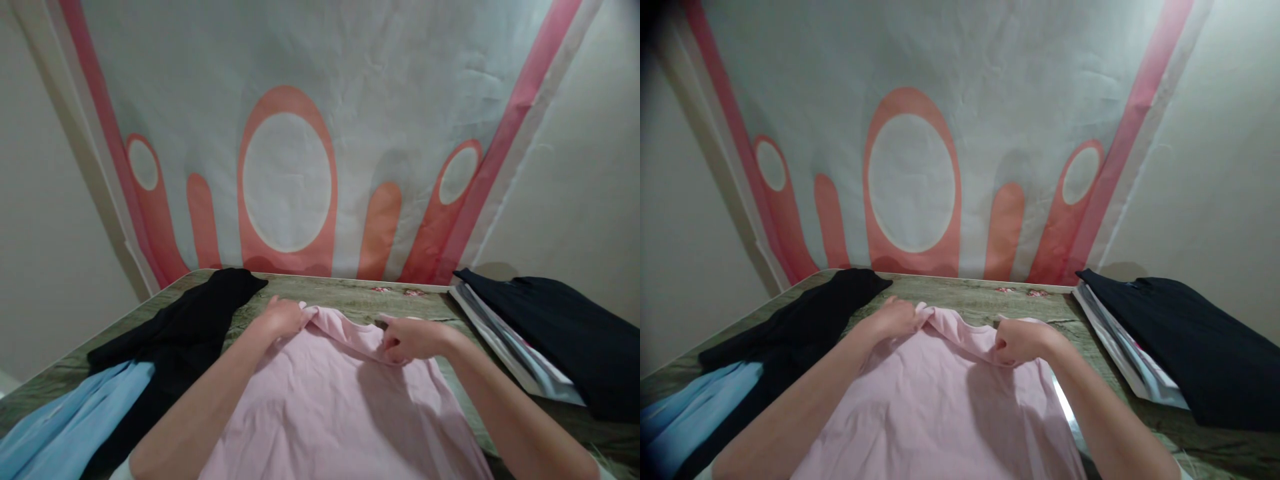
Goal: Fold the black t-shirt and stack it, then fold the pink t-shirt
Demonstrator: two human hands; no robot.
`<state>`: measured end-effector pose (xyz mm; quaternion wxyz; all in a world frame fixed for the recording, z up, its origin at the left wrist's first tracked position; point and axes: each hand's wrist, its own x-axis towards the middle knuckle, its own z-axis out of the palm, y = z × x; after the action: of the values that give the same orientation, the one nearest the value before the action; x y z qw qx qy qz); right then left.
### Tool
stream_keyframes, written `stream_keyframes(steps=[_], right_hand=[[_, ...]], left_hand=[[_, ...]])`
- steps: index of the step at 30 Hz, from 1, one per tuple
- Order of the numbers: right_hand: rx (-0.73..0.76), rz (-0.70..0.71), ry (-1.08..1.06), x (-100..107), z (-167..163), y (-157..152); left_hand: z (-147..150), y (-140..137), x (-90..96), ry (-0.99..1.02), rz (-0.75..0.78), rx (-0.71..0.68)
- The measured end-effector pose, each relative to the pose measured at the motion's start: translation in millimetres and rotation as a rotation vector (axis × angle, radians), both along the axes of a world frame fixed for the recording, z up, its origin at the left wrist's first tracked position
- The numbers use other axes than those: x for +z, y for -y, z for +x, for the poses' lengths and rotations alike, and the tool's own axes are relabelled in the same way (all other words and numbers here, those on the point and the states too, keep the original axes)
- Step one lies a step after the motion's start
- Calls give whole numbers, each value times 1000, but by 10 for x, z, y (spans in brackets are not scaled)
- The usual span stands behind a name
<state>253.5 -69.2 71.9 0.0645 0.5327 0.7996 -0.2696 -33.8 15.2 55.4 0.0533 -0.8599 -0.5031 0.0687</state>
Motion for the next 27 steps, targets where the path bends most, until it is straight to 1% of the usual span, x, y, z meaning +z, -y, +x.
stream_keyframes(steps=[2, 3, 4, 5, 6, 8, 10, 12, 14, 19, 21, 23, 27], right_hand=[[-59, 44, -15, 26, -4, -4], [-82, 67, -28, 30, -9, -13], [-122, 101, -32, 25, -15, -28], [-168, 139, -14, 9, -21, -47], [-211, 181, 29, -18, -25, -70], [-265, 270, 165, -92, -19, -120], [-261, 324, 296, -170, 4, -163], [-222, 324, 357, -229, 36, -188], [-202, 305, 373, -265, 60, -197], [-190, 320, 393, -288, 57, -193], [-165, 323, 373, -283, 52, -190], [-145, 328, 342, -277, 53, -186], [-121, 321, 280, -274, 75, -184]], left_hand=[[-5, -31, 53, -5, 48, 92], [-12, -55, 50, 9, 79, 133], [-23, -84, 28, 34, 103, 144], [-39, -117, -10, 71, 123, 119], [-59, -151, -60, 119, 133, 54], [-102, -216, -165, 223, 128, -126], [-137, -265, -241, 283, 87, -254], [-160, -293, -269, 279, 42, -291], [-177, -305, -258, 250, 38, -250], [-270, -337, -183, 172, 152, -27], [-317, -356, -157, 155, 155, 23], [-354, -370, -136, 167, 95, 25], [-388, -370, -122, 278, -150, -42]])
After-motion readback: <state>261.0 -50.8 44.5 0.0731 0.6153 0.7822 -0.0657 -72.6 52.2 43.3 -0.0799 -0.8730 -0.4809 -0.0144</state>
